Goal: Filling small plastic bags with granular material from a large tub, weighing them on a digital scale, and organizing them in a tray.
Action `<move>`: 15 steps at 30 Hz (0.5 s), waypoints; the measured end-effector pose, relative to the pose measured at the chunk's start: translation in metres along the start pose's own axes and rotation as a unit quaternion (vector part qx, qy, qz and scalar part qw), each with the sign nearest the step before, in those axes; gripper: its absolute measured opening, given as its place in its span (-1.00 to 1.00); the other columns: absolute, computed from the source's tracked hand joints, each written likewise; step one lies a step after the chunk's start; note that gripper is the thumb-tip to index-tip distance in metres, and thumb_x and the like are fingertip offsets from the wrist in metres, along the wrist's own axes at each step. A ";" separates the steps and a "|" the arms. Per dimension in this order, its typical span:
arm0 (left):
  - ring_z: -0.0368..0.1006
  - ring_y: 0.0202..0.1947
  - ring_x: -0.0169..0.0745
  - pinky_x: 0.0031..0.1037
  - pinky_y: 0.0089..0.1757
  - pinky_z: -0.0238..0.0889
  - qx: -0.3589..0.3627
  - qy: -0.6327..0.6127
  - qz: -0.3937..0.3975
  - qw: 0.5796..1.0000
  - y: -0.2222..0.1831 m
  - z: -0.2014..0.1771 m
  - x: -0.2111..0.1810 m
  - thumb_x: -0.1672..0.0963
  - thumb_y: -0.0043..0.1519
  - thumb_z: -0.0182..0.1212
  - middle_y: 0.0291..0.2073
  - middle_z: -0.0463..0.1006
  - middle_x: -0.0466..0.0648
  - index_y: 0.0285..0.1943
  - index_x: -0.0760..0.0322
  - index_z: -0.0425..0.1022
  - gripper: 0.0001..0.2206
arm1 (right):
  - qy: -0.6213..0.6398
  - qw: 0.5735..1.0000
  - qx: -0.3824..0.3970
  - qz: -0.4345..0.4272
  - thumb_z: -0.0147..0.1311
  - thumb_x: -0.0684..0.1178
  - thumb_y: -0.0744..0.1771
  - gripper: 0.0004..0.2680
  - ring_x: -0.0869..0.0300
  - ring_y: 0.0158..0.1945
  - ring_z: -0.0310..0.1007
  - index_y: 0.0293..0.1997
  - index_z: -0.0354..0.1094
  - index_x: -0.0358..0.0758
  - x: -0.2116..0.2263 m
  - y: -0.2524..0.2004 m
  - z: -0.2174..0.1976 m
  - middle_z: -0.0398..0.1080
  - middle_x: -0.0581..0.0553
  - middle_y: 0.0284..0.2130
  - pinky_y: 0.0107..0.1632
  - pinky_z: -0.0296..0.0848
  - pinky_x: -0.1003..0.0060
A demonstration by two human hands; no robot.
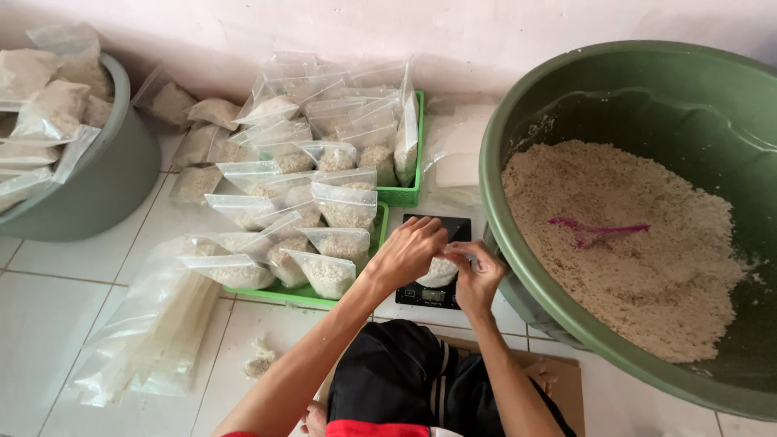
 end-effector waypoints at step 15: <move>0.52 -0.27 0.07 -0.21 -0.16 0.41 0.150 -0.106 -0.075 0.980 0.000 0.007 0.026 0.12 -0.11 0.51 -0.30 0.50 -0.09 -0.17 0.18 0.47 -0.63 | -0.037 0.999 -0.010 -0.036 0.19 -0.10 0.31 -0.91 0.24 -0.43 0.42 -0.40 0.45 -0.21 0.022 -0.003 -0.009 0.49 -0.04 -0.44 -0.21 0.40 0.29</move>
Point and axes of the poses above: each hand's wrist, its own y-axis towards the middle knuckle, its own z-axis out of the palm, x = y × z, the point moved 3 cm from there along y, towards the middle knuckle
